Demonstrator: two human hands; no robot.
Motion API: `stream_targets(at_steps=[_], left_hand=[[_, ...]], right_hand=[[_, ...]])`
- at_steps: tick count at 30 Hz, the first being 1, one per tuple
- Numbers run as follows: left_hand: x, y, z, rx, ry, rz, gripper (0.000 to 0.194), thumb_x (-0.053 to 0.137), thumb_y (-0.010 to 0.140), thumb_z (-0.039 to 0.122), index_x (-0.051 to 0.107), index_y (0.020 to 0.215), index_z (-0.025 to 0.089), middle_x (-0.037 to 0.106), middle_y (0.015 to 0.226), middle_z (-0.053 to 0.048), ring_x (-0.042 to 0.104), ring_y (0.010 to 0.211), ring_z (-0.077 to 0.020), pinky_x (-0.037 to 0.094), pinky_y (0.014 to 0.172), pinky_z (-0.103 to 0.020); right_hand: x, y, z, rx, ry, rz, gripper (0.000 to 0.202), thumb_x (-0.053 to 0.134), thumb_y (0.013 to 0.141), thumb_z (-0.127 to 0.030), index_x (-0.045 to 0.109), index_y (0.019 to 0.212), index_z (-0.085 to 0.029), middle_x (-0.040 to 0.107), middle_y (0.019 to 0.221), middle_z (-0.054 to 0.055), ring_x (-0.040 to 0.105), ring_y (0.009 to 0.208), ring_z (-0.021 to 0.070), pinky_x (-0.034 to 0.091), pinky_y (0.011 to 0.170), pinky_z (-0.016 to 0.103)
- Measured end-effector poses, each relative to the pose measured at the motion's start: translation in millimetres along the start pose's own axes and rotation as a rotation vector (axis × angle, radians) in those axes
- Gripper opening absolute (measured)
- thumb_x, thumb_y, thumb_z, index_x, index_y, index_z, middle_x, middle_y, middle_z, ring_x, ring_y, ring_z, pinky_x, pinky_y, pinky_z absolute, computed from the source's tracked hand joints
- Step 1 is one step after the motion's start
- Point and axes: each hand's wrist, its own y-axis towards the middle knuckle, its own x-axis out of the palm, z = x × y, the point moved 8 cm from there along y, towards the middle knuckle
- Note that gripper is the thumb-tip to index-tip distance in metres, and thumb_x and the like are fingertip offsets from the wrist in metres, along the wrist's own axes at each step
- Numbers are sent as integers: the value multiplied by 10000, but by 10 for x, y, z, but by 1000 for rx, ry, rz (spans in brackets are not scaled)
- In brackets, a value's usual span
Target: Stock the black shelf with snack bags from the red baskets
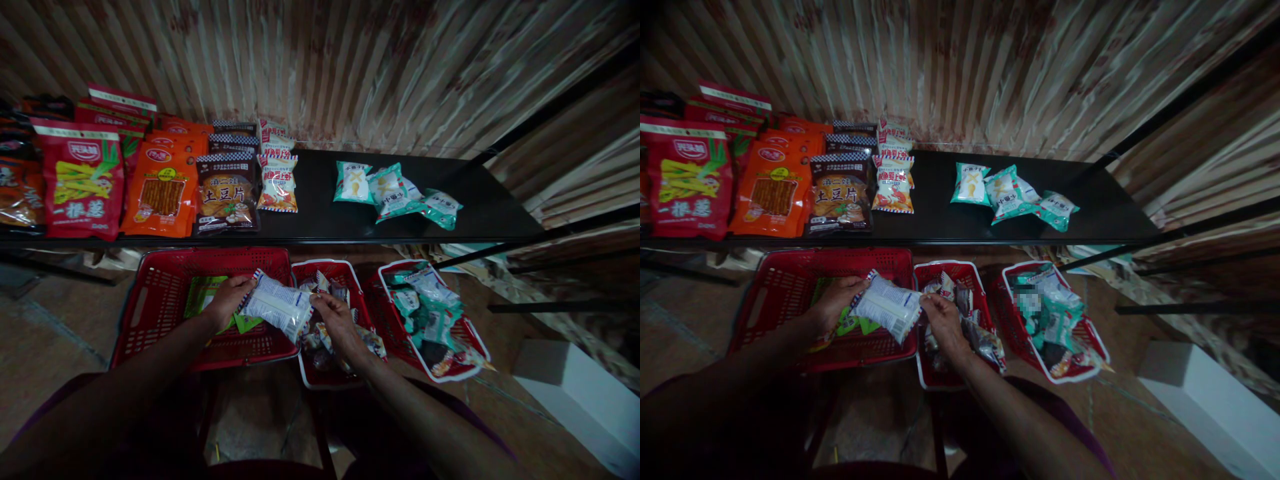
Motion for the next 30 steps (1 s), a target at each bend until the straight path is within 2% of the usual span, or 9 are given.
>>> stream_targets(at_steps=[7, 11, 14, 17, 22, 25, 30], left_hand=[[-22, 37, -62, 32, 66, -19, 350, 754, 503, 393, 629, 712, 141, 624, 659, -12, 549, 608, -138, 417, 570, -250], [-59, 35, -102, 76, 162, 22, 357, 786, 485, 369, 575, 692, 168, 602, 701, -3, 552, 680, -147, 429, 606, -253], [90, -32, -234, -47, 123, -145, 397, 756, 550, 448, 587, 773, 166, 611, 792, -36, 568, 755, -175, 472, 651, -297], [272, -170, -336, -198, -13, -314, 440, 714, 618, 494, 599, 901, 177, 610, 990, -89, 562, 886, -214, 500, 729, -375], [479, -359, -369, -291, -191, -459, 416, 652, 710, 485, 581, 1014, 211, 578, 1140, -101, 531, 1006, -235, 488, 798, -430], [522, -405, -409, -324, -278, -446, 350, 625, 751, 450, 572, 1005, 214, 600, 1087, -84, 555, 961, -208, 488, 777, -389], [528, -440, -408, -321, -386, -369, 275, 689, 720, 294, 551, 947, 219, 618, 911, -13, 592, 810, -150, 478, 750, -321]], right_hand=[[44, -10, -126, -105, -105, -44, 359, 591, 712, -517, 611, 692, -159, 596, 615, 0, 536, 566, 141, 448, 553, 256], [112, -70, -275, -275, -285, -90, 301, 538, 788, -445, 612, 706, -164, 572, 640, -5, 531, 604, 129, 439, 574, 237], [185, -179, -462, -528, -479, -89, 238, 519, 829, -347, 625, 704, -175, 594, 720, 22, 568, 690, 140, 462, 640, 249], [317, -347, -590, -791, -616, -138, 151, 524, 832, -240, 636, 747, -185, 637, 893, 68, 610, 830, 159, 488, 754, 285], [554, -598, -524, -1006, -778, -328, 108, 503, 853, -175, 610, 861, -173, 631, 1043, 110, 616, 958, 175, 517, 812, 306], [646, -699, -451, -1063, -856, -409, 123, 483, 866, -162, 603, 893, -169, 610, 1097, 119, 594, 1012, 187, 519, 837, 322], [695, -737, -412, -1076, -903, -449, 127, 481, 866, -145, 598, 914, -165, 592, 1110, 118, 573, 1028, 188, 517, 845, 320]])
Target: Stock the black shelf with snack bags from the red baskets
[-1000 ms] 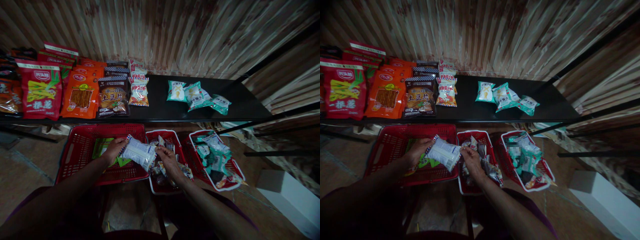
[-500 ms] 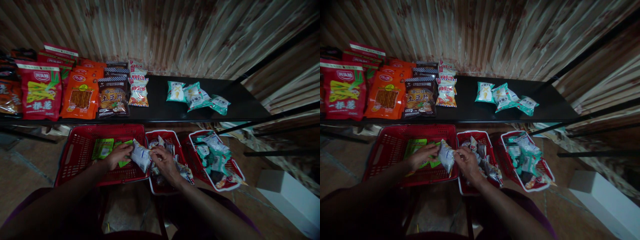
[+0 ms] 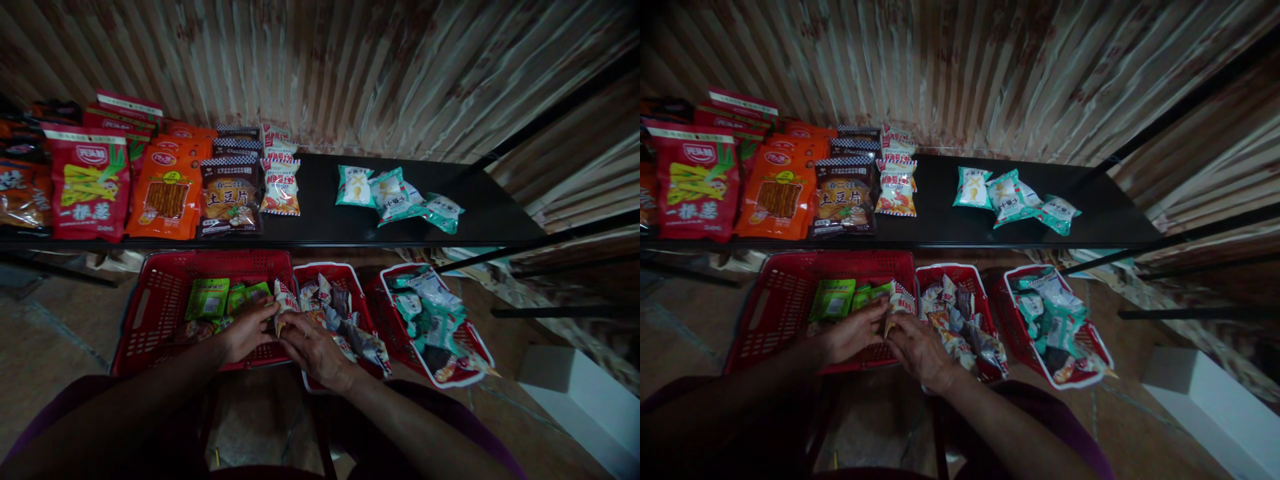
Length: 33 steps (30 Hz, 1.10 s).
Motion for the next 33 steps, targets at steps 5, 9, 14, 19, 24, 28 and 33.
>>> stream_targets(at_steps=[5, 9, 14, 19, 24, 28, 33], left_hand=[[-29, -11, 46, 14, 9, 45, 337, 663, 743, 252, 513, 1044, 222, 617, 994, -38, 600, 833, -159, 481, 748, -327], [-44, 14, 68, 34, 35, 24, 354, 645, 756, 255, 504, 1079, 217, 605, 1073, -64, 601, 848, -167, 484, 750, -340], [-63, 9, 68, 43, 68, 49, 399, 645, 751, 254, 490, 1117, 211, 589, 1130, -83, 602, 871, -175, 481, 758, -351], [-75, 11, 31, 42, 67, 74, 402, 658, 737, 249, 497, 1104, 227, 612, 1054, -60, 604, 877, -179, 482, 758, -351], [-36, -1, 21, 45, 74, 66, 413, 655, 744, 251, 487, 1120, 221, 633, 955, -47, 615, 849, -174, 478, 755, -337], [-2, -18, 46, 57, 76, 66, 490, 685, 723, 250, 468, 1161, 214, 635, 925, -42, 614, 840, -165, 471, 753, -314], [-3, 15, 23, 73, 54, 52, 534, 687, 724, 244, 448, 1201, 220, 633, 874, -23, 608, 771, -139, 459, 713, -278]], right_hand=[[-22, 30, 20, 9, 11, 6, 118, 482, 867, -147, 596, 896, -157, 594, 1079, 121, 570, 1012, 190, 518, 834, 316], [-37, 42, 18, 5, 13, 17, 123, 475, 871, -149, 592, 906, -165, 595, 1059, 111, 572, 996, 183, 519, 829, 322], [-41, 39, 9, 5, 23, 18, 126, 472, 874, -152, 592, 910, -170, 592, 1063, 105, 571, 1002, 182, 516, 839, 320], [-47, 39, -33, -24, 6, 29, 130, 467, 880, -157, 591, 921, -166, 600, 1054, 106, 576, 972, 178, 523, 816, 305], [-23, 48, -44, -18, 14, -3, 151, 445, 888, -162, 588, 934, -173, 604, 1042, 102, 578, 955, 173, 524, 802, 300], [-23, 59, -46, -15, 34, -13, 148, 450, 884, -157, 590, 928, -173, 600, 1043, 101, 572, 968, 172, 516, 813, 296], [-28, 57, -67, -39, 29, 4, 140, 467, 877, -145, 589, 940, -170, 594, 1049, 93, 553, 984, 173, 505, 824, 291]])
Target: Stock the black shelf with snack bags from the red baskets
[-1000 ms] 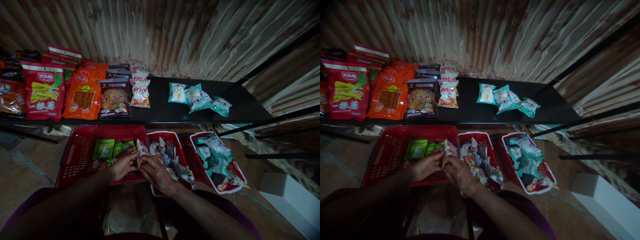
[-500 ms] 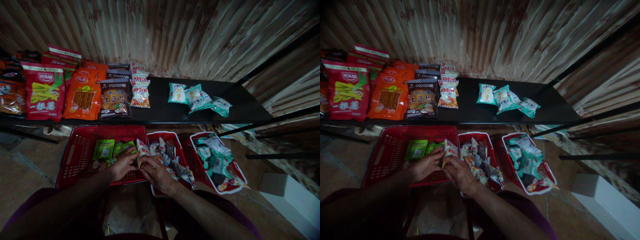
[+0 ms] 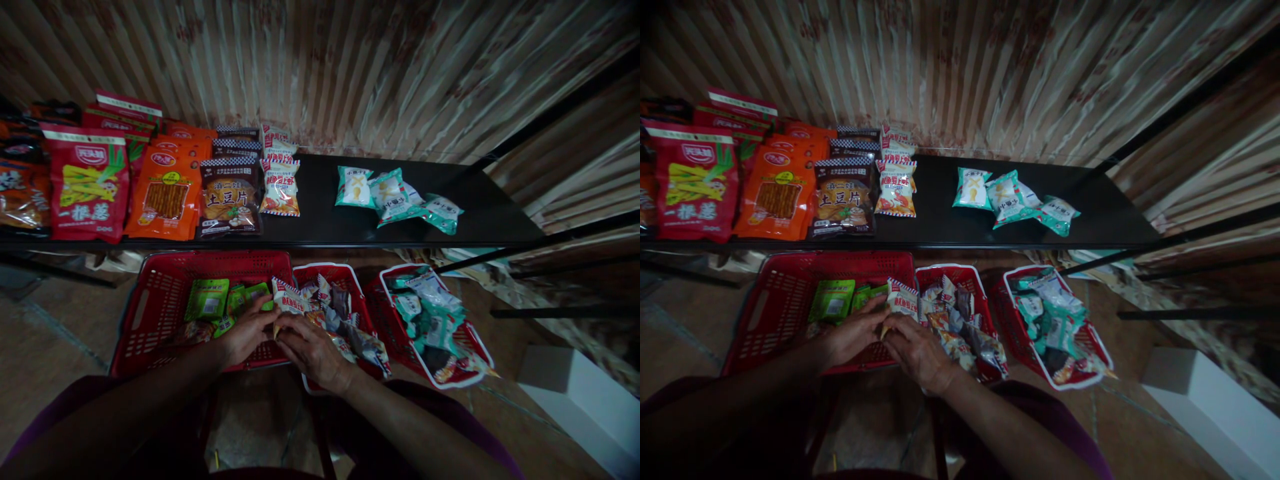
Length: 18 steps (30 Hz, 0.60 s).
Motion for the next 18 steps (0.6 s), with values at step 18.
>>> stream_targets(at_steps=[18], left_hand=[[63, -26, 76, 95, -7, -37, 780, 660, 612, 94, 358, 1318, 231, 652, 925, -43, 628, 827, -184, 439, 758, -299]], right_hand=[[16, 7, -94, -14, -94, -117, 197, 500, 868, -228, 580, 1036, -163, 574, 1085, 108, 532, 1007, 206, 498, 855, 343]])
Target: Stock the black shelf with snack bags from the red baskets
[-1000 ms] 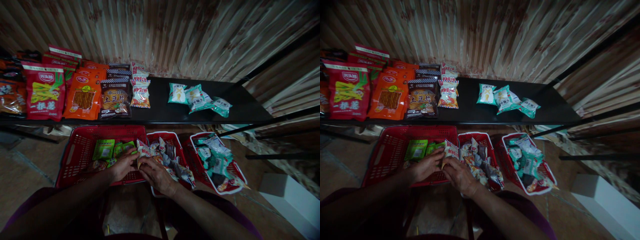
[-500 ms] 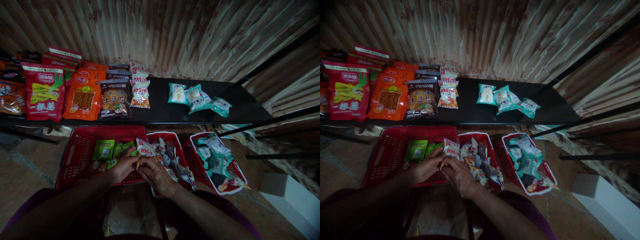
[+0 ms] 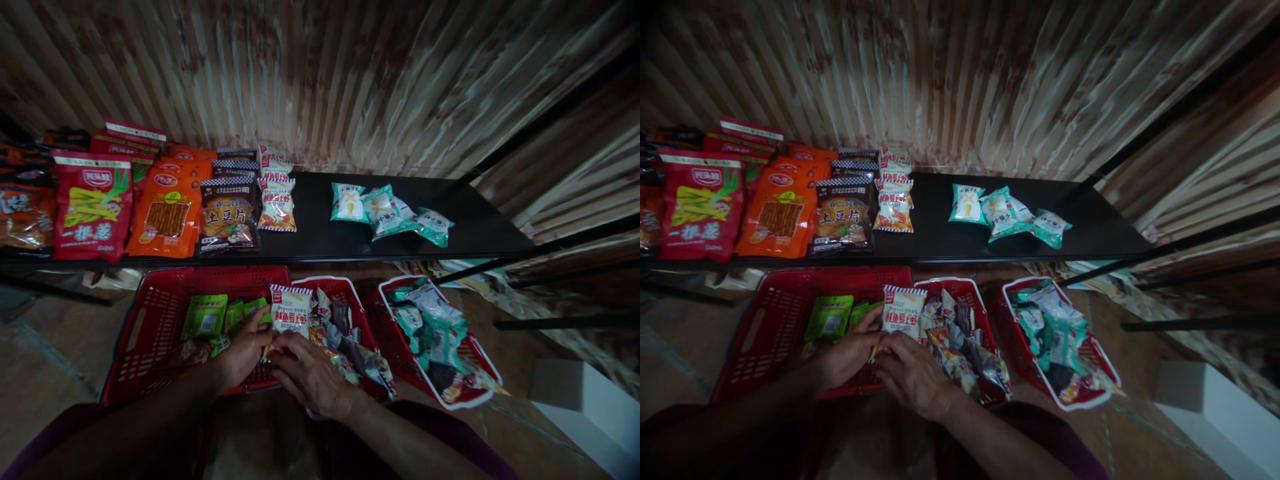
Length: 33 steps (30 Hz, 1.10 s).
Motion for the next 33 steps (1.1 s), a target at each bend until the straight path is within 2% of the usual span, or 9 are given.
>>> stream_targets(at_steps=[3, 7, 13, 17, 19, 22, 25, 29, 33], left_hand=[[-3, 9, -1, 7, 72, 3, 733, 670, 618, 124, 391, 1290, 213, 650, 935, -54, 623, 835, -191, 436, 745, -296], [39, 34, -7, 66, 72, -71, 662, 673, 614, 127, 455, 1231, 228, 644, 988, -61, 607, 911, -204, 432, 792, -304], [127, 16, -33, 51, 116, -139, 598, 658, 633, 135, 494, 1202, 217, 629, 1077, -101, 609, 957, -248, 445, 840, -375], [358, -8, 337, 186, 126, -245, 558, 674, 673, 200, 493, 1201, 200, 600, 1173, -119, 594, 1012, -256, 446, 867, -388], [441, 10, 613, 287, 129, -213, 576, 679, 681, 234, 474, 1218, 195, 599, 1186, -121, 593, 1021, -254, 450, 867, -378], [555, 69, 1007, 445, 124, -115, 655, 676, 683, 266, 412, 1279, 196, 599, 1199, -115, 594, 1028, -243, 453, 881, -371], [692, 143, 1297, 605, 119, -43, 670, 646, 698, 264, 378, 1308, 193, 588, 1224, -108, 590, 1044, -224, 454, 898, -355], [807, 268, 1498, 755, 194, 32, 630, 573, 741, 226, 359, 1332, 178, 586, 1226, -117, 595, 1041, -206, 466, 892, -341], [723, 376, 1645, 891, 359, 168, 571, 471, 795, 210, 334, 1348, 171, 579, 1226, -122, 596, 1040, -197, 476, 885, -346]], right_hand=[[-143, -7, -35, -52, -6, 55, 209, 490, 865, -179, 566, 1060, -170, 610, 1031, 89, 558, 979, 183, 511, 835, 307], [-499, -48, -25, -79, -139, 267, 255, 501, 843, -139, 552, 1091, -171, 633, 1004, 102, 587, 956, 205, 510, 850, 358], [-930, -185, 321, 114, -203, 515, 273, 493, 826, -133, 568, 1075, -216, 614, 978, 98, 599, 912, 211, 526, 777, 350], [-1158, -369, 671, 397, -130, 702, 286, 512, 835, -238, 538, 1119, -221, 568, 1087, 99, 554, 1031, 230, 488, 866, 384], [-1198, -443, 851, 555, 36, 780, 349, 483, 859, -308, 474, 1197, -224, 535, 1174, 111, 527, 1099, 238, 464, 910, 412], [-1105, -377, 1020, 678, 318, 775, 480, 469, 867, -384, 354, 1310, -239, 516, 1239, 123, 526, 1131, 236, 461, 923, 420], [-967, -146, 1048, 649, 520, 709, 601, 510, 846, -408, 269, 1373, -249, 524, 1247, 126, 562, 1093, 226, 481, 901, 397], [-848, 178, 1052, 541, 697, 686, 660, 506, 856, -395, 182, 1414, -254, 564, 1205, 111, 619, 992, 198, 517, 841, 358], [-881, 412, 1186, 497, 554, 755, 541, 521, 840, -367, 368, 1341, -231, 572, 1219, 103, 598, 1040, 211, 499, 874, 351]])
